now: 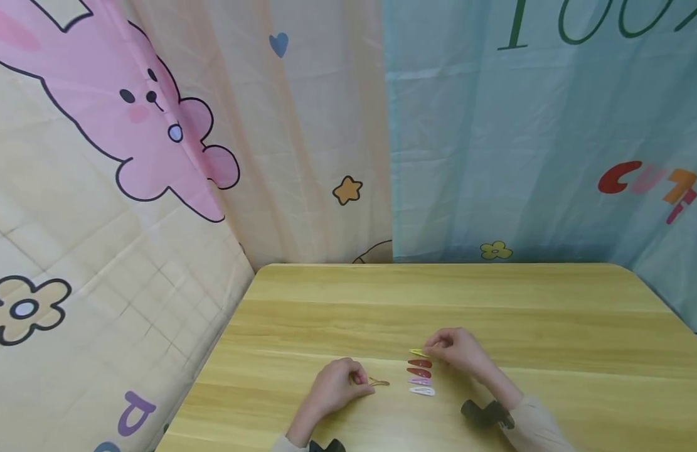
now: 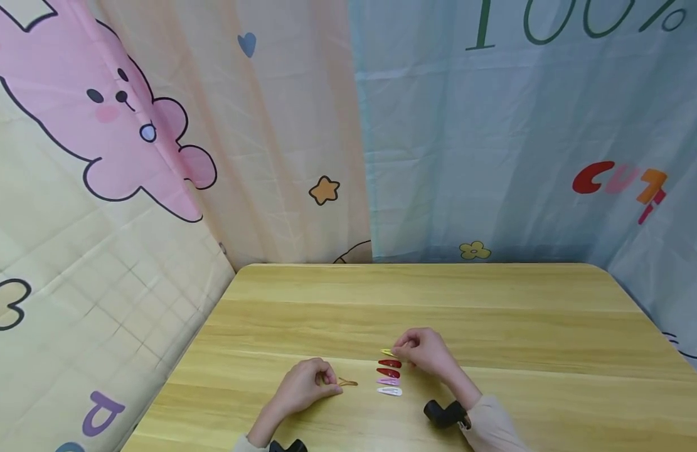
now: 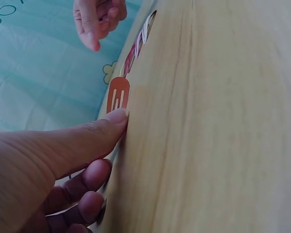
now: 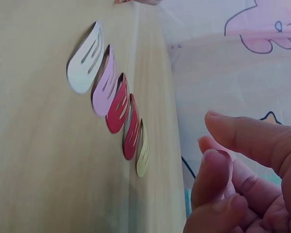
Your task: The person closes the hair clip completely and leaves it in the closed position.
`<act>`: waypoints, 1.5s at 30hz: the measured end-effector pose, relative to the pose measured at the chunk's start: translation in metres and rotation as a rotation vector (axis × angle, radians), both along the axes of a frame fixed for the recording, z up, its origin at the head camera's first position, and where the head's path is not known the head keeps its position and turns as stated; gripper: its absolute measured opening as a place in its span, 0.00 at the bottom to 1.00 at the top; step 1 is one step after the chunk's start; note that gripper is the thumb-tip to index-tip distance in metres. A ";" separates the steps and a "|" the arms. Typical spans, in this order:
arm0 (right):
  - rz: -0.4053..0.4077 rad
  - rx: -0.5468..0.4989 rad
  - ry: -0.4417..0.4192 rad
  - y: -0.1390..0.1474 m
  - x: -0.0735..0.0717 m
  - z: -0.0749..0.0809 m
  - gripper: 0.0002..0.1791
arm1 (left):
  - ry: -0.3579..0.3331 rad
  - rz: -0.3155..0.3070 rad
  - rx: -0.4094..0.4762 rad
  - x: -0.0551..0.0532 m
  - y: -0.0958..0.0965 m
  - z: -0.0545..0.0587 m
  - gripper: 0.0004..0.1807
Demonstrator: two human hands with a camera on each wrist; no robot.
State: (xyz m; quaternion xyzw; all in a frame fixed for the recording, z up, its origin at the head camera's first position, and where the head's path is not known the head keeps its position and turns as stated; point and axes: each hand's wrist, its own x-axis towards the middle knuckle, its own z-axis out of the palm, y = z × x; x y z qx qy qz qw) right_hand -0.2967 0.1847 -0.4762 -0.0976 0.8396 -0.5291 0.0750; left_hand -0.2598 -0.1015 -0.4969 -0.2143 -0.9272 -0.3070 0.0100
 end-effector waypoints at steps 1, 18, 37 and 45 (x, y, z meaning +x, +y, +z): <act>0.005 -0.002 -0.004 -0.001 0.001 0.001 0.09 | -0.004 0.003 0.005 0.000 0.000 0.000 0.11; 0.283 0.050 0.120 -0.019 0.016 0.001 0.14 | -0.052 -0.047 0.191 -0.005 0.025 0.009 0.11; 0.303 -0.005 0.151 -0.021 0.023 0.004 0.14 | -0.067 -0.085 0.269 -0.011 0.044 0.019 0.11; 0.240 -0.006 0.181 -0.019 0.022 0.005 0.16 | -0.067 -0.080 0.325 -0.015 0.048 0.019 0.10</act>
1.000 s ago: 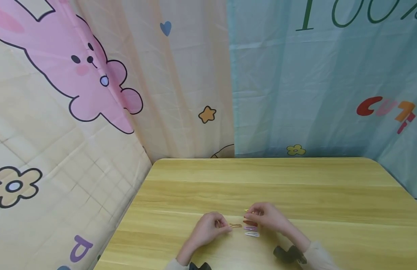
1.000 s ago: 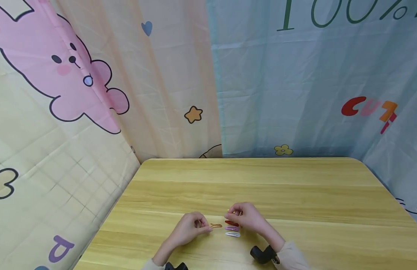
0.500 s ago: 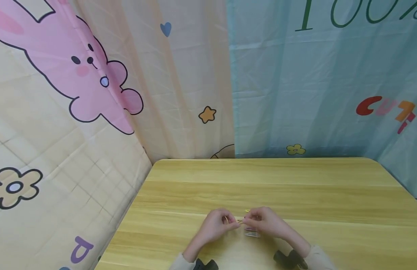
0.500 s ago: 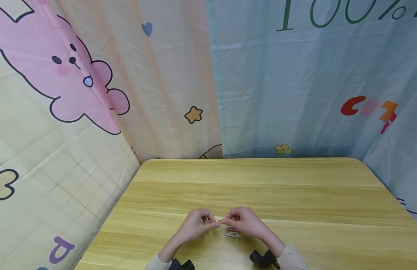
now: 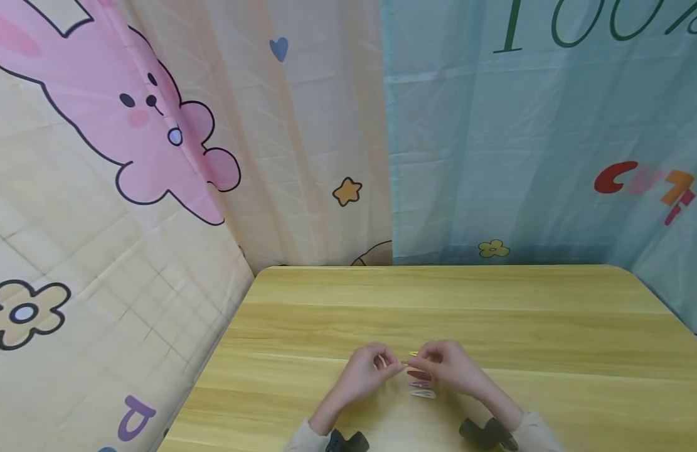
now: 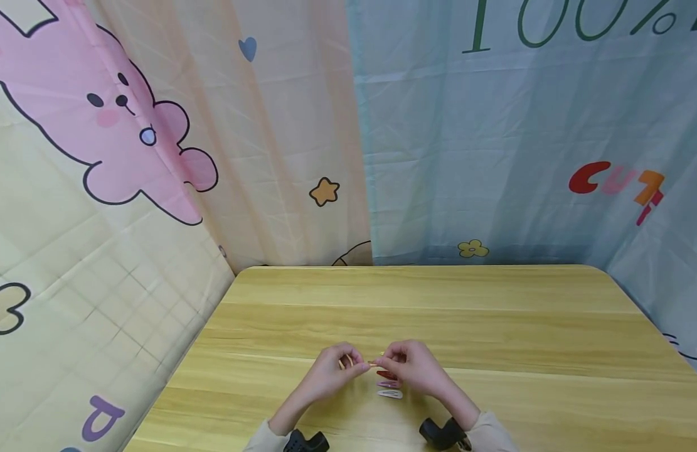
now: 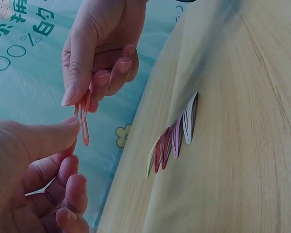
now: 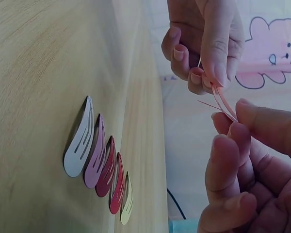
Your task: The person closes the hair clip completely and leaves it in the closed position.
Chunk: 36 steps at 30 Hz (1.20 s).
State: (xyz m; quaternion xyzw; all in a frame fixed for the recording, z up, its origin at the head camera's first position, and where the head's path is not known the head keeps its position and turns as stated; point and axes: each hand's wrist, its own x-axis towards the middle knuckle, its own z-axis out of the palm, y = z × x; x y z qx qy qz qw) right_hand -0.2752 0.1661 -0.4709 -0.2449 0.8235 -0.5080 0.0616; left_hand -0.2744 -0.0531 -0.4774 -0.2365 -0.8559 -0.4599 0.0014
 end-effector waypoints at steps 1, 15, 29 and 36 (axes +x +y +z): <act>-0.005 0.000 0.004 0.000 0.000 0.000 0.15 | 0.004 0.001 0.011 0.000 0.000 0.000 0.10; 0.119 -0.146 -0.141 0.004 0.001 0.012 0.13 | -0.121 -0.045 0.077 -0.002 -0.001 0.009 0.16; 0.142 -0.215 -0.221 0.003 0.003 0.012 0.15 | -0.184 -0.094 0.110 0.007 0.007 0.029 0.08; 0.169 -0.224 -0.235 0.007 0.001 0.009 0.15 | -0.227 -0.145 0.185 0.009 0.006 0.030 0.07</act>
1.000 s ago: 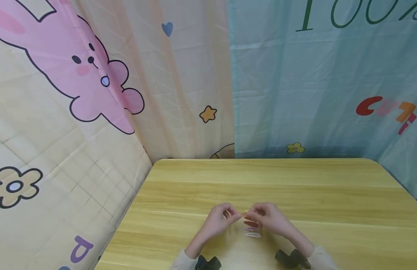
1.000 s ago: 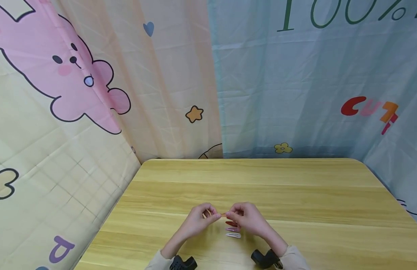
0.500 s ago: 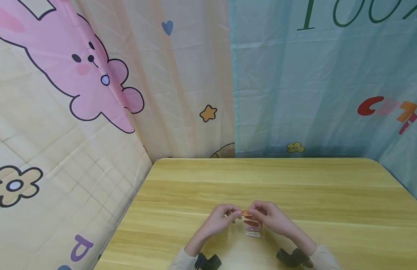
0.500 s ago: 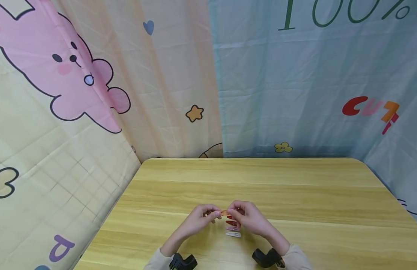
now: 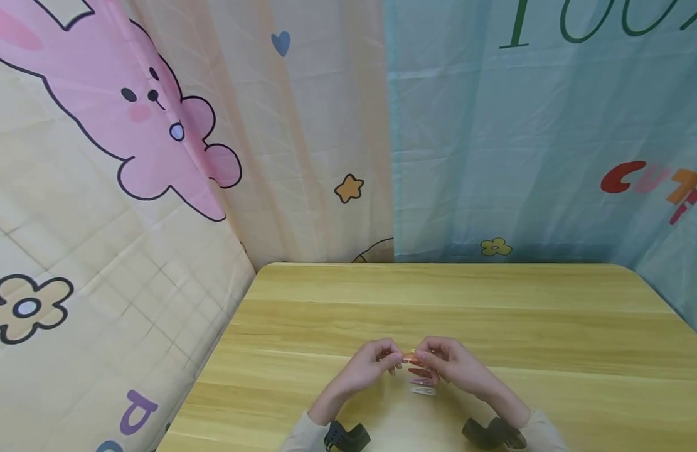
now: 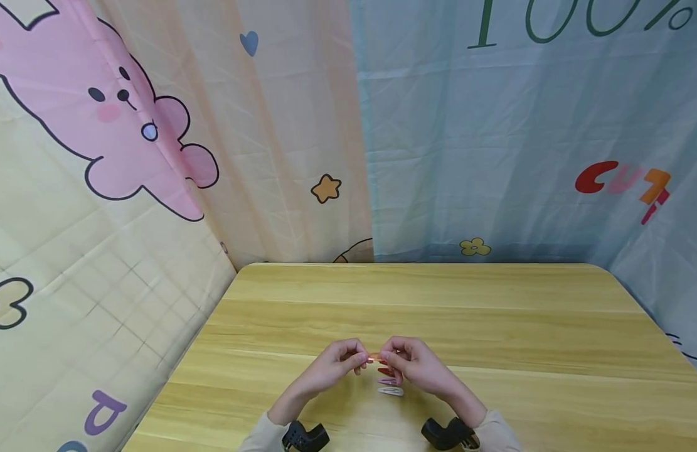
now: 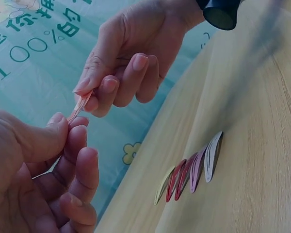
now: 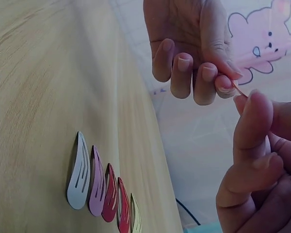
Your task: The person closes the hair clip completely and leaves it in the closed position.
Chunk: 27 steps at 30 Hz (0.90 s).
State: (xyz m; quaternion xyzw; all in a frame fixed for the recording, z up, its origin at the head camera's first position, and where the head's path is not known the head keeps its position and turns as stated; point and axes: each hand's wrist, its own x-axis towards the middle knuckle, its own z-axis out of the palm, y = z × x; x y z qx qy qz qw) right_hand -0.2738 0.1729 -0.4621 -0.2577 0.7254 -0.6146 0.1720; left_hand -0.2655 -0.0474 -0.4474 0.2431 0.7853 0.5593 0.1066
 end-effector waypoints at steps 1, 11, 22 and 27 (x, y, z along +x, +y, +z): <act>0.003 -0.005 0.002 0.000 0.000 0.000 0.15 | -0.013 -0.004 0.002 -0.002 0.000 -0.003 0.07; 0.015 -0.064 -0.045 0.001 0.002 0.001 0.18 | -0.107 -0.061 0.100 -0.011 -0.003 -0.015 0.08; -0.035 0.007 -0.057 0.000 0.000 0.000 0.17 | -0.089 -0.012 0.076 -0.008 -0.001 -0.013 0.09; -0.082 0.062 -0.055 0.000 -0.003 -0.004 0.14 | -0.086 0.016 0.049 -0.008 -0.002 -0.016 0.09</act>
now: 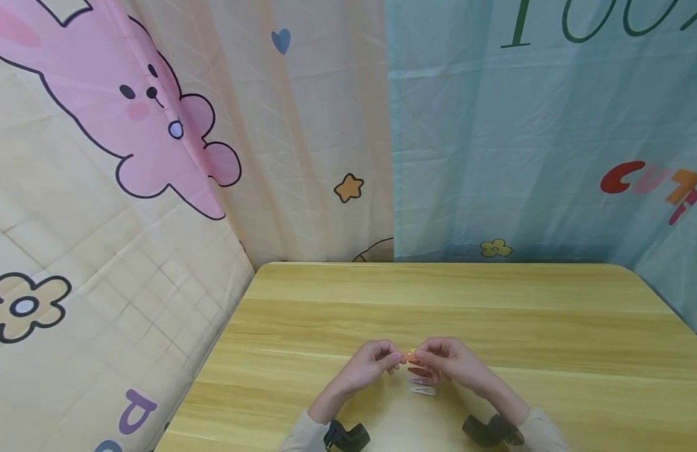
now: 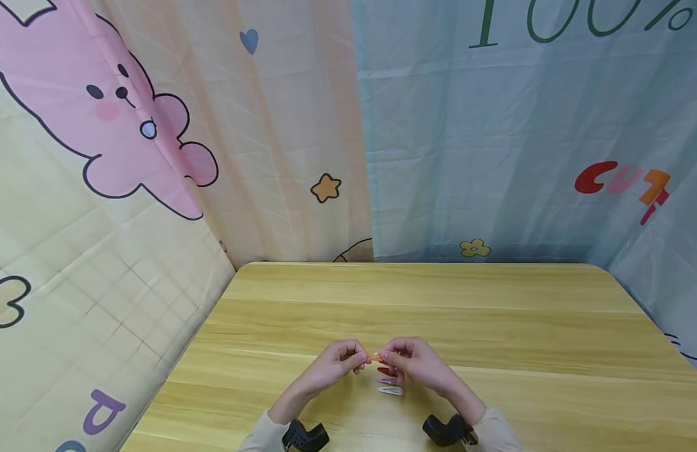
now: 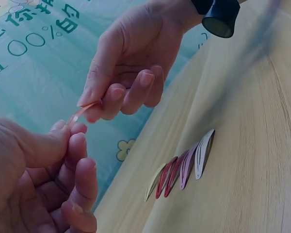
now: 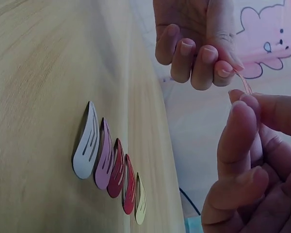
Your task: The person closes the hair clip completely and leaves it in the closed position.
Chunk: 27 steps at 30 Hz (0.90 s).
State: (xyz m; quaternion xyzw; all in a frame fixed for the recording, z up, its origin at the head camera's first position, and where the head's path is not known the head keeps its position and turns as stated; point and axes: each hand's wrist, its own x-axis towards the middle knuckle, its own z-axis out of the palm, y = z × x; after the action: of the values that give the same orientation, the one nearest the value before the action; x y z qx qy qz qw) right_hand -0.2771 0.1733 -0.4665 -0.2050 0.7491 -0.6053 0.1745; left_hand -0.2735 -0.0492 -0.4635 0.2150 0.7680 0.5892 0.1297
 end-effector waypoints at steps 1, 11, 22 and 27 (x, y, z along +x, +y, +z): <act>-0.009 0.012 0.007 0.000 -0.001 0.000 0.14 | -0.003 0.010 -0.014 -0.001 -0.001 -0.003 0.09; -0.022 0.098 0.071 0.000 -0.013 -0.005 0.12 | 0.109 0.117 -0.148 -0.006 -0.005 -0.013 0.10; -0.179 0.223 0.086 0.012 -0.041 -0.014 0.12 | 0.153 0.237 -0.182 -0.015 -0.014 -0.015 0.12; -0.219 0.305 0.104 0.015 -0.047 -0.019 0.11 | 0.149 0.242 -0.172 -0.016 -0.016 -0.014 0.12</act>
State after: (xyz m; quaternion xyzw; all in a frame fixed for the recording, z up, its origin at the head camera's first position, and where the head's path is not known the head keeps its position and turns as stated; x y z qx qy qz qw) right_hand -0.3241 0.1878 -0.4858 -0.1246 0.8579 -0.4888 0.0978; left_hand -0.2895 -0.0649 -0.4778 0.1524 0.8433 0.5150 0.0185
